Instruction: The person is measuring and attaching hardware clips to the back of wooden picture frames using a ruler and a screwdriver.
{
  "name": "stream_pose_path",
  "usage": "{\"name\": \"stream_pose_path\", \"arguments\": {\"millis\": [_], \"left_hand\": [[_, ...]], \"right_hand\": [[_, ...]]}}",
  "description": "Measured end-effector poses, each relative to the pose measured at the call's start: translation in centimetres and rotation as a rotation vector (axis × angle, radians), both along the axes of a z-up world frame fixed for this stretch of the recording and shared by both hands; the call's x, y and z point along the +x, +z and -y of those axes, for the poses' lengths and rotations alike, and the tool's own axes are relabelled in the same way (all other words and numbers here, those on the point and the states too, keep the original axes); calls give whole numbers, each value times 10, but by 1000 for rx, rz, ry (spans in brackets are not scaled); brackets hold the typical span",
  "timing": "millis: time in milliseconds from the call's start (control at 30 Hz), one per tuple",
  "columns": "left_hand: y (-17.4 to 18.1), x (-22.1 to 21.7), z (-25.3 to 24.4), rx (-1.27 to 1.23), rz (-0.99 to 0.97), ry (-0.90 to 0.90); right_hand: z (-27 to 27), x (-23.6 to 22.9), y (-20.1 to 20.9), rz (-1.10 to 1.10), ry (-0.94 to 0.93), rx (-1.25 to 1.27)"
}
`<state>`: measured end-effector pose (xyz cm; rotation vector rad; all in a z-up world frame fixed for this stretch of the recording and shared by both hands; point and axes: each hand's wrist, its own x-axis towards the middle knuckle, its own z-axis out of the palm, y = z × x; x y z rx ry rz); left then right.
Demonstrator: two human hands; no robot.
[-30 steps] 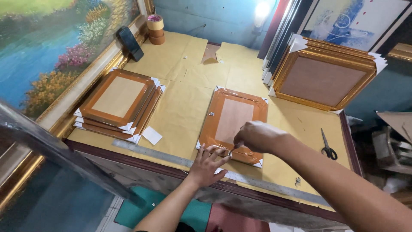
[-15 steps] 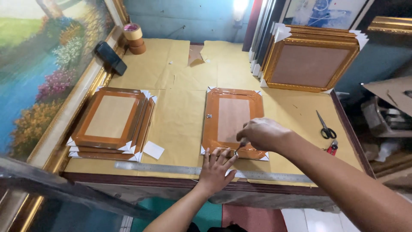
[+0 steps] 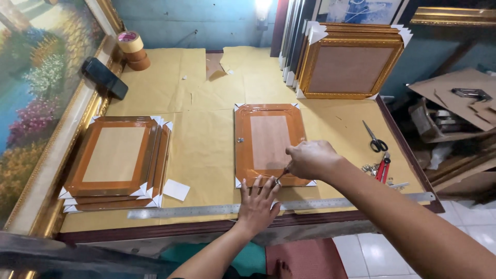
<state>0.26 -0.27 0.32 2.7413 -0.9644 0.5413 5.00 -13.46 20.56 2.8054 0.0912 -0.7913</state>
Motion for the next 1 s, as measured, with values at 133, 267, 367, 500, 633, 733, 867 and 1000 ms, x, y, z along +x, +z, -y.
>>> {"name": "stream_pose_path", "arguments": {"millis": [133, 267, 367, 500, 633, 733, 867, 1000], "left_hand": [[0, 0, 0, -25, -16, -14], [-3, 1, 1, 22, -76, 0], [-3, -1, 1, 16, -92, 0], [-8, 0, 3, -17, -33, 2], [-1, -1, 1, -32, -86, -6], [0, -1, 1, 0, -164, -3], [1, -1, 1, 3, -170, 0], [-2, 0, 2, -12, -109, 3]], "right_hand": [[27, 5, -26, 79, 373, 194], [26, 1, -32, 76, 417, 216], [14, -3, -14, 21, 214, 260], [-5, -3, 10, -74, 9, 133], [11, 8, -9, 12, 165, 17], [23, 13, -19, -24, 582, 76], [30, 18, -44, 88, 673, 247], [1, 10, -7, -115, 64, 122]]}}
